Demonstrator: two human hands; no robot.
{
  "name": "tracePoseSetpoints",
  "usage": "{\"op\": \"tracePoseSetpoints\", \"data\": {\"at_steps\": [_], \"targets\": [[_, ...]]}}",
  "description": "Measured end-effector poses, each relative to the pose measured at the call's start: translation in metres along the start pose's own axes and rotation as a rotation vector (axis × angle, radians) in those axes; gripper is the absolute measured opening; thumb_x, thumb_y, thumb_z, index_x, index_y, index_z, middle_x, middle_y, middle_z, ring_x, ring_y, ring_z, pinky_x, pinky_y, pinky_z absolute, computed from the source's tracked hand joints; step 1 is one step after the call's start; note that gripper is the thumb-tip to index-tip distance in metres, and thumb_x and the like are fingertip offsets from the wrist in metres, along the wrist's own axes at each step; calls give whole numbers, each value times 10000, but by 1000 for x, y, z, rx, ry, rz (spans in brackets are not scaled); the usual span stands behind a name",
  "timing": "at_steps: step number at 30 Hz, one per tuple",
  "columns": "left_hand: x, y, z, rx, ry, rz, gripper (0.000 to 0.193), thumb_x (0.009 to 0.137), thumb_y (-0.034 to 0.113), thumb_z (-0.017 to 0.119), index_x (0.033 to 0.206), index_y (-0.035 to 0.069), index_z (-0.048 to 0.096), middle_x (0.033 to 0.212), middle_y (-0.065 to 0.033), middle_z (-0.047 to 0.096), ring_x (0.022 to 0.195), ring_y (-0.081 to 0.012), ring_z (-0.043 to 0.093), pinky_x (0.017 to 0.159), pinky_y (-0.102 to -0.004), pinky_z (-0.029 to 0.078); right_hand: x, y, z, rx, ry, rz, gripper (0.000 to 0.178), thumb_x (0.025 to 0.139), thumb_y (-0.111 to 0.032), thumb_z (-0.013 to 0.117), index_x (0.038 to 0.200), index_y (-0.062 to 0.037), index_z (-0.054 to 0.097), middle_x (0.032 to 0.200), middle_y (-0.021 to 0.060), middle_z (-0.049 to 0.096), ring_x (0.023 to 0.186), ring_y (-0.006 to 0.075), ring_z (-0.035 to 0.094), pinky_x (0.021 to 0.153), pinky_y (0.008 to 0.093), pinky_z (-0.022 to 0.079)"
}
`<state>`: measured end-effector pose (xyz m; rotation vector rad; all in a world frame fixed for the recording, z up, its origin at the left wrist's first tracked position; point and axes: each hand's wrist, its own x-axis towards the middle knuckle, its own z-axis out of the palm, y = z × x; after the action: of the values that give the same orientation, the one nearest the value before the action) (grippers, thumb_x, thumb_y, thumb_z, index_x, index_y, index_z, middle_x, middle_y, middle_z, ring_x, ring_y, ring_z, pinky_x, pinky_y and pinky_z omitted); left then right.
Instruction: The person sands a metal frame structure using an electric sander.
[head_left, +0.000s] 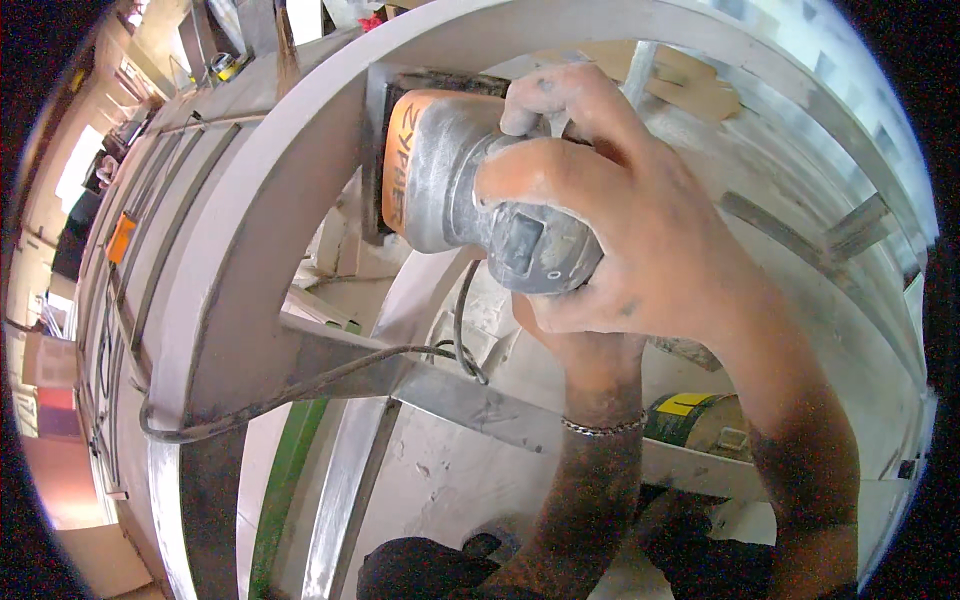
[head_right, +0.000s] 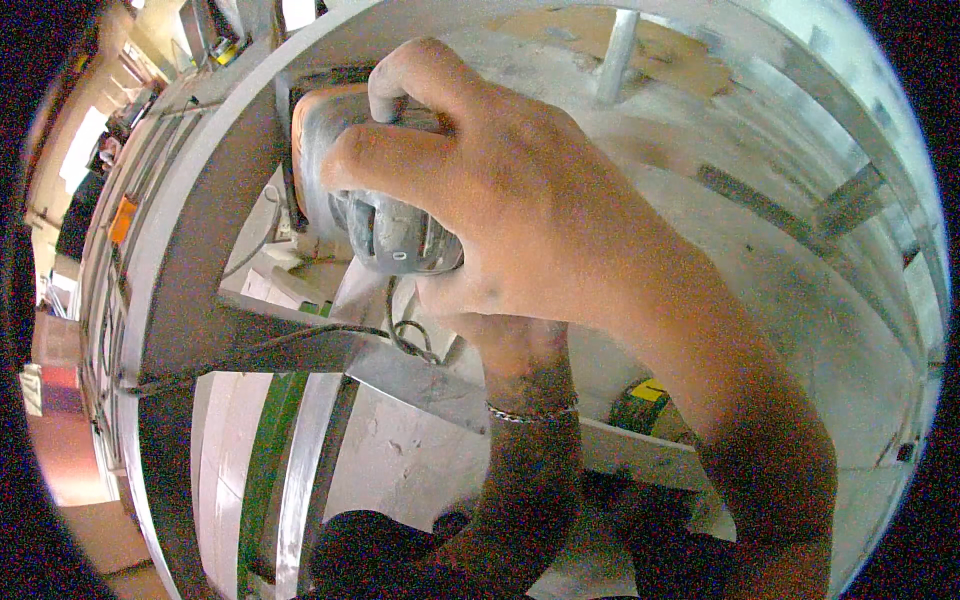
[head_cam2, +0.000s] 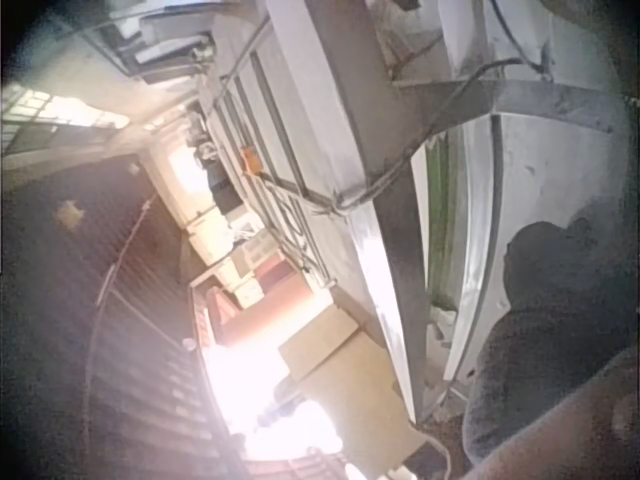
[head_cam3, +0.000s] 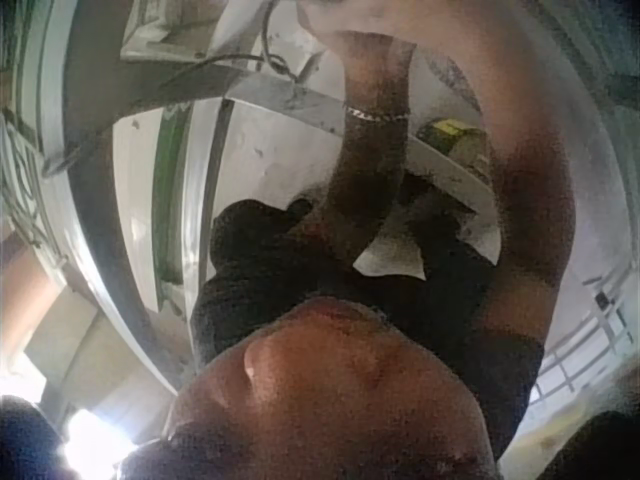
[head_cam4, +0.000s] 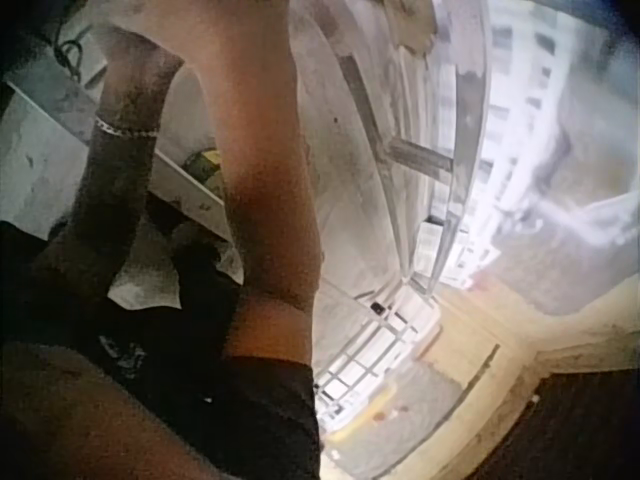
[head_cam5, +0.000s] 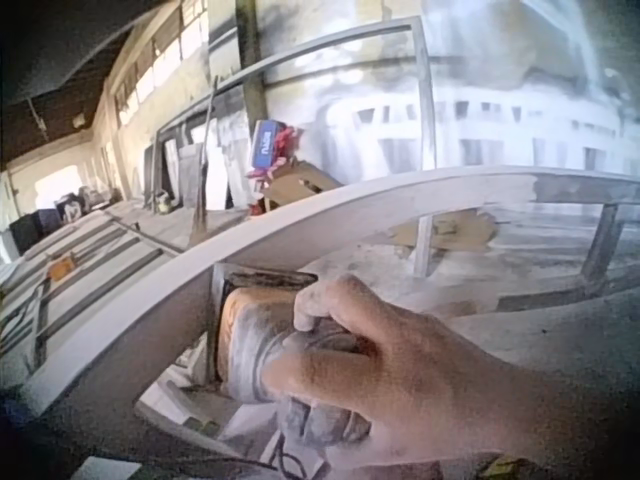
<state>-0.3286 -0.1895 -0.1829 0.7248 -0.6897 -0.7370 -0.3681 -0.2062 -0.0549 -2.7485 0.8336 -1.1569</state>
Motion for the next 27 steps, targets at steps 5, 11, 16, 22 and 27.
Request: {"op": "tracePoseSetpoints", "data": {"at_steps": [5,11,16,22,27], "targets": [[2,8,5,-48,11,-10,560,896,136,811,1377,11,552,1326,-100,654,1171,-198,660,986,-379,550,1,5,-4,-18,-6,36,703,532,-93,894,1183,-194,647,1335,109,529,1157,360,607,965,442,514],[16,29,13,-441,-49,-198,422,1035,92,591,1430,-8,485,1378,-123,605,1210,-248,636,1040,-440,557,-1,20,-7,-117,107,-23,675,571,-165,871,1204,-156,638,1280,133,564,1226,384,581,1022,466,493],[24,36,15,-764,-108,-302,384,1015,62,607,1382,-18,530,1336,-115,630,1169,-222,655,1014,-420,572,0,26,-9,-133,142,-27,693,574,-186,868,1220,-130,625,1269,140,569,1225,393,577,1038,473,482],[28,32,23,-529,-172,-213,415,938,-11,681,1337,-11,565,1273,-82,660,1116,-198,666,977,-379,574,-5,32,-10,-129,162,9,685,606,-194,867,1228,-91,598,1255,153,573,1213,383,579,1038,466,479],[35,37,18,-821,-160,-481,491,860,-45,754,1319,-14,582,1251,-71,667,1112,-177,653,970,-352,561,-9,33,-5,-103,213,80,681,638,-191,865,1244,-71,579,1242,159,574,1200,377,579,1034,461,479]]}}
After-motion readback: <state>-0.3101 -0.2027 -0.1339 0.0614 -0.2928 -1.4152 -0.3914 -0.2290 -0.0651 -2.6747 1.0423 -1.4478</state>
